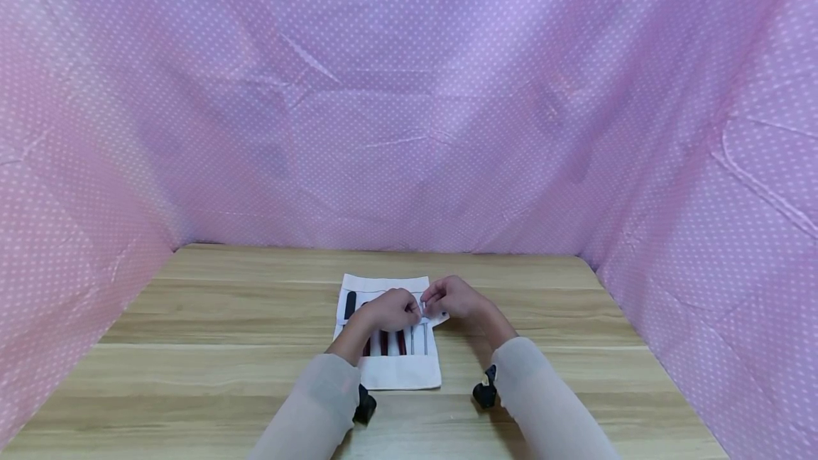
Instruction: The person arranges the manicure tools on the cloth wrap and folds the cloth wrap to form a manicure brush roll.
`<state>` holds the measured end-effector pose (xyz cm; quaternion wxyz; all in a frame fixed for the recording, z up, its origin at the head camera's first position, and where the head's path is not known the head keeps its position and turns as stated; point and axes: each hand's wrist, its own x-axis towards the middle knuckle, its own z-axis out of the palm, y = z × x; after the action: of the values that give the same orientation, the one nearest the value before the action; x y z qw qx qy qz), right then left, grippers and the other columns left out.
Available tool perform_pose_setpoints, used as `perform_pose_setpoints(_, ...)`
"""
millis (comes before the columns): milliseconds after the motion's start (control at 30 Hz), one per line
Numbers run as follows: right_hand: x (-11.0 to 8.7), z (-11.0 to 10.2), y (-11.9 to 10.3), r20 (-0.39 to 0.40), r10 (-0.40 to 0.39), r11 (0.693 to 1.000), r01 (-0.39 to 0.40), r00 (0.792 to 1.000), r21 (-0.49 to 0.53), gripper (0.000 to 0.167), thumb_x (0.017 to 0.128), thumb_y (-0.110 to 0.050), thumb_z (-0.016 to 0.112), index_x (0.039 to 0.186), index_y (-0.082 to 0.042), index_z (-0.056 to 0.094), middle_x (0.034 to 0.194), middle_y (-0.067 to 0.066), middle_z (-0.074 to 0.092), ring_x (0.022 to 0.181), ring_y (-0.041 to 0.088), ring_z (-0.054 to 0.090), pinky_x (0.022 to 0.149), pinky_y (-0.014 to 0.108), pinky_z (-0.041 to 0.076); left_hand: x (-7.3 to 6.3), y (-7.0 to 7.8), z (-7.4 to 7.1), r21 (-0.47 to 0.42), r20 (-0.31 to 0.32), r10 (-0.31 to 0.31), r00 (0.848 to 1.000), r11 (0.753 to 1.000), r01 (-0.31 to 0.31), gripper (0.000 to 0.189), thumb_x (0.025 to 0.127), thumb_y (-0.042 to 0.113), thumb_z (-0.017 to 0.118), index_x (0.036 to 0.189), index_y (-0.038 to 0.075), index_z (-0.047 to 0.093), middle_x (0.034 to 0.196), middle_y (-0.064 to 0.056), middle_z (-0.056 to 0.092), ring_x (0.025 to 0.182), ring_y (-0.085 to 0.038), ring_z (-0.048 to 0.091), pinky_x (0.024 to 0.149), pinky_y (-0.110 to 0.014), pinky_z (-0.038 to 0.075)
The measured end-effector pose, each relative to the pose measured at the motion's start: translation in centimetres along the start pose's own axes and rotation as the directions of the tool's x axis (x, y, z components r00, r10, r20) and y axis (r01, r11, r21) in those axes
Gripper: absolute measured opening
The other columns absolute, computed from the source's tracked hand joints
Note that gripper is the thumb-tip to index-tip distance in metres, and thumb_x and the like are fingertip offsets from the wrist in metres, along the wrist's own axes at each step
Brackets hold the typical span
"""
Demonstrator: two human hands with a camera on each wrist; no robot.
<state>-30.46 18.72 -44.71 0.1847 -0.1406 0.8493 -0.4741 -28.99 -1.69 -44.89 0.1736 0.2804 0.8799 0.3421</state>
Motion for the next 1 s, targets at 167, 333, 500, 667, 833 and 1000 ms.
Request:
perform_pose_setpoints(167, 0.0, 0.0, 0.0, 0.006, -0.002, 1.0, 0.002, 1.0, 0.003, 0.02, 0.089, 0.011, 0.063, 0.108, 0.006, 0.07, 0.093, 0.009, 0.07, 0.084, 0.015, 0.067, 0.076, 0.026, 0.054, 0.1, 0.0, 0.0, -0.003, 0.008, 0.003, 1.0, 1.0, -0.003, 0.02, 0.097, 0.006, 0.058, 0.079, 0.007, 0.066, 0.066, 0.004, 0.048, 0.058, -0.011, 0.044, 0.059, -0.026, 0.038)
perform_pose_setpoints(333, -0.1, 0.2, 0.0, 0.01, 0.003, 1.0, -0.003, 1.0, -0.002, 0.017, 0.09, 0.009, 0.066, 0.106, 0.006, 0.07, 0.093, 0.009, 0.07, 0.083, 0.014, 0.065, 0.076, 0.026, 0.054, 0.2, -0.2, 0.1, 0.007, -0.003, 0.003, 1.0, 1.0, -0.003, 0.02, 0.096, 0.004, 0.059, 0.079, 0.008, 0.067, 0.067, 0.004, 0.051, 0.058, -0.01, 0.045, 0.059, -0.026, 0.039)
perform_pose_setpoints(500, -0.1, 0.2, 0.0, -0.004, 0.015, 1.0, -0.015, 1.0, -0.024, 0.017, 0.09, 0.008, 0.066, 0.106, 0.004, 0.071, 0.093, 0.007, 0.071, 0.084, 0.014, 0.065, 0.077, 0.025, 0.054, 0.2, -0.2, 0.0, 0.006, -0.022, 0.007, 1.0, 1.0, -0.007, 0.018, 0.095, 0.002, 0.06, 0.08, 0.008, 0.07, 0.069, 0.004, 0.055, 0.059, -0.01, 0.047, 0.06, -0.025, 0.04)
perform_pose_setpoints(667, -0.2, 0.1, 0.0, -0.019, 0.015, 0.999, -0.016, 1.0, -0.043, 0.017, 0.091, 0.007, 0.065, 0.106, 0.002, 0.072, 0.093, 0.006, 0.071, 0.085, 0.015, 0.065, 0.076, 0.026, 0.053, 0.2, 0.0, -0.1, 0.003, -0.04, 0.011, 0.999, 1.0, -0.011, 0.017, 0.093, 0.001, 0.061, 0.083, 0.008, 0.072, 0.073, 0.005, 0.06, 0.062, -0.01, 0.049, 0.062, -0.025, 0.042)
perform_pose_setpoints(833, -0.6, -0.2, -0.2, -0.051, 0.005, 0.996, -0.009, 0.999, -0.085, 0.015, 0.094, 0.003, 0.065, 0.106, -0.001, 0.073, 0.094, 0.004, 0.069, 0.083, 0.016, 0.059, 0.071, 0.026, 0.049, 0.1, 0.1, -0.4, 0.012, -0.057, 0.028, 0.998, 1.0, -0.027, 0.018, 0.09, -0.002, 0.061, 0.085, 0.009, 0.073, 0.076, 0.006, 0.063, 0.066, -0.009, 0.052, 0.065, -0.025, 0.043)
perform_pose_setpoints(1000, -1.0, -0.7, -0.7, -0.068, -0.051, 0.995, 0.045, 0.996, -0.087, 0.015, 0.096, 0.0, 0.065, 0.109, 0.002, 0.071, 0.097, 0.007, 0.069, 0.086, 0.017, 0.062, 0.074, 0.028, 0.051, 0.2, -0.1, -0.9, -0.008, -0.068, 0.035, 0.997, 0.999, -0.036, 0.018, 0.09, -0.002, 0.06, 0.085, 0.009, 0.073, 0.076, 0.005, 0.062, 0.067, -0.01, 0.052, 0.065, -0.026, 0.044)
